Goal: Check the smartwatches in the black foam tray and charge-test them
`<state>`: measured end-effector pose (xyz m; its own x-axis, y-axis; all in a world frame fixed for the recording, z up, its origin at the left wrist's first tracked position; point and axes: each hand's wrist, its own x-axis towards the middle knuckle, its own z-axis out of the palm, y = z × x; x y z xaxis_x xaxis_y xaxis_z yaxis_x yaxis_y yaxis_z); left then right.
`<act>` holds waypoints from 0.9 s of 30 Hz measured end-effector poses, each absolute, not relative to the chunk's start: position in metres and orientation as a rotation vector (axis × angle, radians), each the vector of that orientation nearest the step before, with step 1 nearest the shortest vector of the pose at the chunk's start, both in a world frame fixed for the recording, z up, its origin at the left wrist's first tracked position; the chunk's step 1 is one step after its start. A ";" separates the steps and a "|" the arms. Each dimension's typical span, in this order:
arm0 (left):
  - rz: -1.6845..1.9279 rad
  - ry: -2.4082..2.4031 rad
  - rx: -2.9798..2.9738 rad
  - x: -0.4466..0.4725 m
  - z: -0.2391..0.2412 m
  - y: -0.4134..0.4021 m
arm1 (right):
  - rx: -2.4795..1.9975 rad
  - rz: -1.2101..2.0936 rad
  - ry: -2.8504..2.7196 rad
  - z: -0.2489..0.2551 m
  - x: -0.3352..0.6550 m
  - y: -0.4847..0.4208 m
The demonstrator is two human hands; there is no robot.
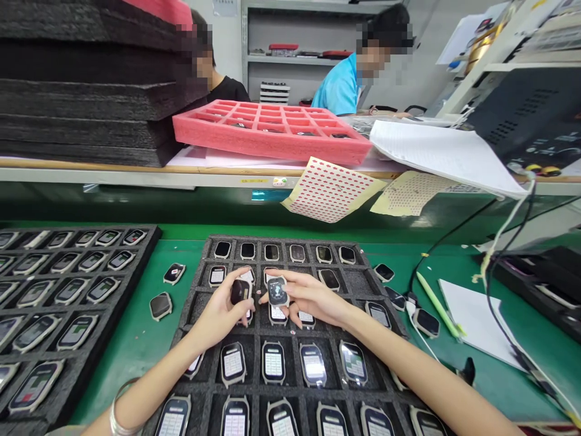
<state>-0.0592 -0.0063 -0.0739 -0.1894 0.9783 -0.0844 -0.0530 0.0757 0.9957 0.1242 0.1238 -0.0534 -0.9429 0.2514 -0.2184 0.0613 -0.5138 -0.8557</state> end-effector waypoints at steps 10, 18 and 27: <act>1.406 1.010 0.721 -0.060 -0.074 -0.003 | -0.630 2.364 -1.527 -0.058 0.120 0.121; 1.376 1.033 0.802 -0.060 -0.079 -0.003 | -0.699 2.141 -1.704 -0.057 0.121 0.118; 1.358 1.044 0.849 -0.060 -0.080 -0.004 | -0.709 1.990 -1.876 -0.056 0.122 0.117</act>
